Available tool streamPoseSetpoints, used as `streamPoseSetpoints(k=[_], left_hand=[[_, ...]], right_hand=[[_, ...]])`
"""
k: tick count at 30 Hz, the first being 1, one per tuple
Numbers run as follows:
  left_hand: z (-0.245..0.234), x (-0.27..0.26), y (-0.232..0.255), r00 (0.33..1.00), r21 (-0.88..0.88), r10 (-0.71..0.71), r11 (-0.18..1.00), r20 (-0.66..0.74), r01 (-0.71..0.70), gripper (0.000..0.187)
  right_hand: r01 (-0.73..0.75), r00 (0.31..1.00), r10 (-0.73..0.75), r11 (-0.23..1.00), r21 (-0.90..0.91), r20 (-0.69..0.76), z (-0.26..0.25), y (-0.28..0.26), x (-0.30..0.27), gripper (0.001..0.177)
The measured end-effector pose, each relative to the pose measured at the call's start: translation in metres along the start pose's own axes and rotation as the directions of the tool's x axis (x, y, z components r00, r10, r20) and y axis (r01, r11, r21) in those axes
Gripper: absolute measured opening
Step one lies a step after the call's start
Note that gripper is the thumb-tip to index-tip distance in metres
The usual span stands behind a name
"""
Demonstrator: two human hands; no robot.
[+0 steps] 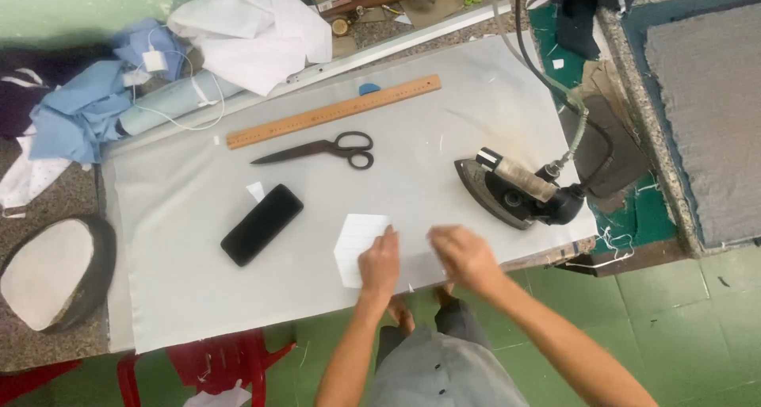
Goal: The person irons a small white piece of fabric on a work table using a steam iron. They repeatedly fold the fabric, press it with the iron, and use a black rectangular block to hold the edges flat. The person also uses scissors to trim the fabric edges during the process.
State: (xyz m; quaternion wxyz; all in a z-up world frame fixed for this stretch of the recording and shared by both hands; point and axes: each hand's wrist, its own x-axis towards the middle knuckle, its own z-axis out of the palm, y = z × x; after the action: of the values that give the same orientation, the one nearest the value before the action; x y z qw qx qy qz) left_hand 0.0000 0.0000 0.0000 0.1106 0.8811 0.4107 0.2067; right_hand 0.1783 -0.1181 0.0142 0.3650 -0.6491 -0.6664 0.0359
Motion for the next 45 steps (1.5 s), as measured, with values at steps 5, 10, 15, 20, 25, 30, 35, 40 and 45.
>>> streamPoseSetpoints(k=[5, 10, 15, 20, 25, 30, 35, 40, 45], left_hand=[[0.006, -0.033, 0.023, 0.999, -0.077, 0.04, 0.996, -0.035, -0.043, 0.029], [-0.031, -0.018, -0.022, 0.974, 0.063, -0.228, 0.972, -0.004, 0.228, 0.025], [-0.013, -0.002, -0.066, 0.837, 0.133, -0.525, 0.85, 0.154, 0.509, 0.047], [0.01, -0.006, -0.102, 0.798, 0.215, -0.54, 0.841, 0.267, 0.496, 0.033], [-0.022, 0.007, -0.115, 0.827, 0.238, -0.493, 0.866, 0.271, 0.439, 0.035], [-0.089, 0.05, -0.113, 0.976, 0.338, -0.21, 0.916, -0.052, 0.215, 0.062], [-0.064, 0.061, -0.203, 0.966, 0.366, -0.252, 0.906, 0.056, 0.215, 0.062], [-0.075, 0.101, -0.231, 0.937, 0.317, -0.319, 0.912, 0.143, 0.262, 0.056], [-0.064, 0.097, -0.226, 0.998, 0.272, 0.026, 0.962, -0.063, -0.008, 0.068]], right_hand=[[-0.194, 0.981, 0.153, 0.834, -0.517, -0.122, -0.096, 0.058, 0.057, 0.034], [-0.413, 0.725, 0.639, 0.703, -0.579, 0.258, -0.133, 0.078, 0.094, 0.06], [-0.425, 0.63, 0.703, 0.668, -0.611, 0.33, -0.124, 0.082, 0.108, 0.049], [-0.402, 0.686, 0.653, 0.708, -0.581, 0.321, -0.11, 0.068, 0.132, 0.041], [-0.39, 0.704, 0.64, 0.71, -0.586, 0.307, -0.08, 0.059, 0.157, 0.038], [-0.419, 0.708, 0.672, 0.648, -0.636, 0.219, -0.05, 0.044, 0.19, 0.038], [-0.438, 0.712, 0.688, 0.59, -0.678, 0.139, -0.035, 0.039, 0.209, 0.044], [-0.449, 0.706, 0.702, 0.543, -0.71, 0.09, -0.031, 0.039, 0.208, 0.046], [-0.357, 0.759, 0.639, 0.567, -0.742, 0.124, -0.033, 0.049, 0.207, 0.044]])
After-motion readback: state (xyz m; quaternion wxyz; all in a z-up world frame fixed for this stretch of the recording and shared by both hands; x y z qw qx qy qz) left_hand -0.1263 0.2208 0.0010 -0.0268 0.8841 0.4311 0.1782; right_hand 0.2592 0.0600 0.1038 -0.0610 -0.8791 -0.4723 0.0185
